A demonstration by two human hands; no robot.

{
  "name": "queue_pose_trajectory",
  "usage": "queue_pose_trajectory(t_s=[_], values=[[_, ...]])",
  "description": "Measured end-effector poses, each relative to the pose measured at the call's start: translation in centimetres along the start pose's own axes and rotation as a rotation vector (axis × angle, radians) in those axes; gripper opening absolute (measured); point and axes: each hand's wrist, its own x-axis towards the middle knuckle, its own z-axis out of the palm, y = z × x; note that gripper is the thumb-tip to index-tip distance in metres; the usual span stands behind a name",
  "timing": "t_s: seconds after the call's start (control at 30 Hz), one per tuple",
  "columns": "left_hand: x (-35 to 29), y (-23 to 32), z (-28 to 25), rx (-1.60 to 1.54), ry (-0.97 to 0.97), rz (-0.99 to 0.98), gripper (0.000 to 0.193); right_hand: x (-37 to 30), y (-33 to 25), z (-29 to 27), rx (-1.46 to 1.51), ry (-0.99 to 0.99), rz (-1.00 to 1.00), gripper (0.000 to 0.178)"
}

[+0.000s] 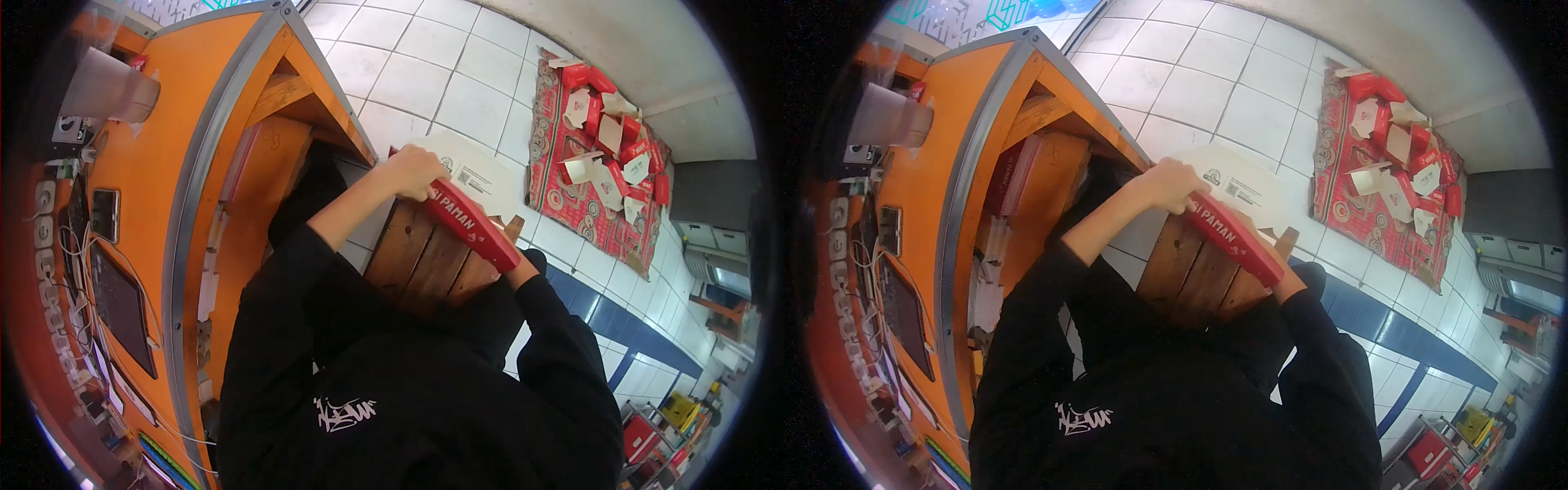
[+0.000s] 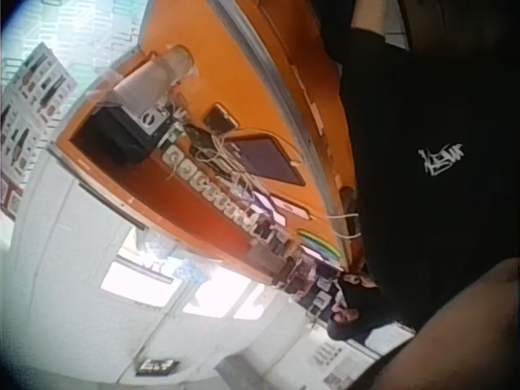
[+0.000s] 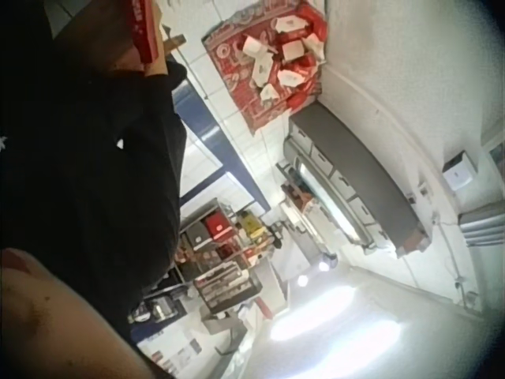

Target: The person assembles cardboard food boxes by hand. The person takes flat cardboard templates and folds the sides and tabs to form rectangular boxes, repeating the process for multiple boxes and placing the assembled ones onto a stack.

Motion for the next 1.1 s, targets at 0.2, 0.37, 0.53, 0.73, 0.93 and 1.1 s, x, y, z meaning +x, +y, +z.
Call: queue_pose_trajectory(t_s=[0.2,0.37,0.53,0.73,0.93,1.1], values=[[4.5,-2.7,-0.8,-0.017,-0.091,-0.087,0.04,-2.2,4.6,-2.1,0.982,0.103,0.308,0.038],[8.5,-3.8,-0.8,0.005,-0.132,-0.215,0.047,-2.4,9.2,-2.2,1.474,0.185,0.366,0.042],[11.0,-4.5,0.1,0.063,-0.192,-0.256,0.045,-5.0,12.2,-3.0,1.655,0.312,0.325,0.047],[11.4,-4.6,0.7,0.099,-0.246,-0.324,0.04,-9.6,0.5,-4.7,0.919,0.433,0.302,0.066],[12.3,-4.1,2.2,0.145,-0.187,-0.369,0.034,-7.1,0.5,0.6,0.227,0.947,0.431,0.081],[13.2,-3.1,3.6,0.199,-0.142,-0.393,0.027,-6.2,-1.0,0.5,0.002,0.954,0.575,0.078]])
